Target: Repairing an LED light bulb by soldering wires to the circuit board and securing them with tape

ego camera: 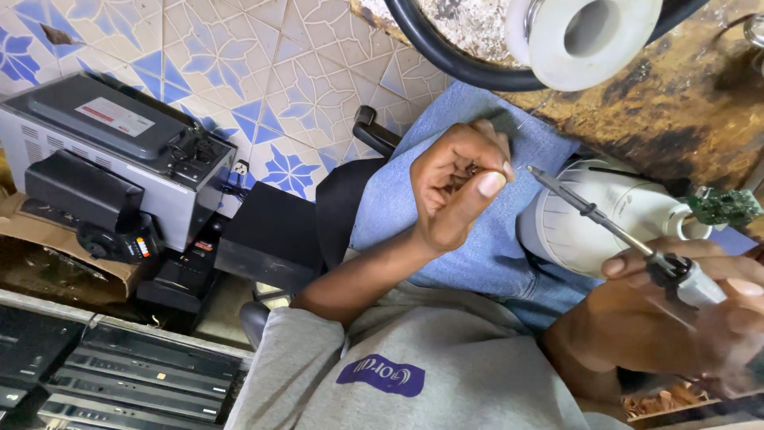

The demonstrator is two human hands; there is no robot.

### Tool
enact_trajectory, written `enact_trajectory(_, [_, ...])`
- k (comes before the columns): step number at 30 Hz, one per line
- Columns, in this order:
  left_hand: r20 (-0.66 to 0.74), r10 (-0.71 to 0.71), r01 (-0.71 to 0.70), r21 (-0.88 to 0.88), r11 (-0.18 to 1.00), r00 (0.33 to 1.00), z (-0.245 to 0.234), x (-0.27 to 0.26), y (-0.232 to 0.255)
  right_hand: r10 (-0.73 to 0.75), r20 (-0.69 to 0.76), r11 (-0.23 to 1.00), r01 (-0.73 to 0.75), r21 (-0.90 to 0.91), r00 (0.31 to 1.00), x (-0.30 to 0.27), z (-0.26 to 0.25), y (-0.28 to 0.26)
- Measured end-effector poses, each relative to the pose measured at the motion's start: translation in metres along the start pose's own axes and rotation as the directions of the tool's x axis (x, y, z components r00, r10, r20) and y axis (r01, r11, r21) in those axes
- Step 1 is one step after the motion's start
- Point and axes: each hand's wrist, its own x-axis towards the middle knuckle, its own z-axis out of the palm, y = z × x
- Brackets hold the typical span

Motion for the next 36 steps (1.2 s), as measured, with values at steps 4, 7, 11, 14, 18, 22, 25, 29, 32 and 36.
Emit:
enact_trajectory(4, [0.008, -0.001, 0.001, 0.015, 1.0, 1.0, 0.0, -0.001, 0.0, -0.009, -0.056, 0.967, -0.005, -0.255, 0.998, 0.005, 0.023, -0.016])
enact_trajectory(7, [0.02, 0.01, -0.011, 0.026, 1.0, 1.0, 0.0, 0.0, 0.0, -0.023, 0.012, 0.962, 0.026, -0.273, 1.0, 0.004, 0.019, -0.016])
enact_trajectory(11, [0.016, 0.011, -0.012, 0.051, 0.999, 1.0, 0.001, 0.0, 0.0, 0.015, 0.07, 0.99, -0.005, -0.139, 0.997, 0.004, 0.007, -0.015])
enact_trajectory(14, [0.019, 0.011, -0.012, 0.05, 0.999, 1.0, 0.0, 0.0, -0.001, -0.024, -0.07, 0.982, 0.011, -0.189, 0.997, 0.008, 0.025, -0.013])
enact_trajectory(18, [0.025, 0.006, -0.007, 0.056, 0.998, 1.0, 0.0, 0.0, 0.0, -0.047, 0.005, 0.955, 0.046, -0.293, 0.999, 0.012, 0.034, -0.022])
enact_trajectory(22, [0.017, 0.008, -0.009, 0.043, 0.999, 1.0, 0.001, 0.0, -0.001, -0.019, 0.024, 0.963, 0.025, -0.27, 1.0, 0.007, 0.019, -0.016])
enact_trajectory(25, [0.011, 0.01, -0.01, 0.027, 1.0, 1.0, 0.001, -0.001, -0.001, -0.019, -0.036, 0.982, 0.012, -0.189, 0.999, 0.006, 0.022, -0.014])
enact_trajectory(29, [0.005, -0.004, 0.004, 0.042, 0.999, 1.0, 0.002, -0.001, 0.001, -0.009, -0.15, 0.962, -0.032, -0.27, 0.989, 0.007, 0.03, -0.018])
enact_trajectory(32, [0.007, 0.005, -0.005, 0.052, 0.999, 1.0, 0.005, 0.002, 0.004, -0.036, -0.053, 0.992, 0.03, -0.12, 0.998, 0.0, 0.004, -0.005])
enact_trajectory(36, [0.016, 0.009, -0.01, 0.067, 0.998, 1.0, 0.008, 0.002, 0.002, -0.119, -0.087, 0.938, 0.083, -0.336, 0.989, -0.005, -0.032, 0.005])
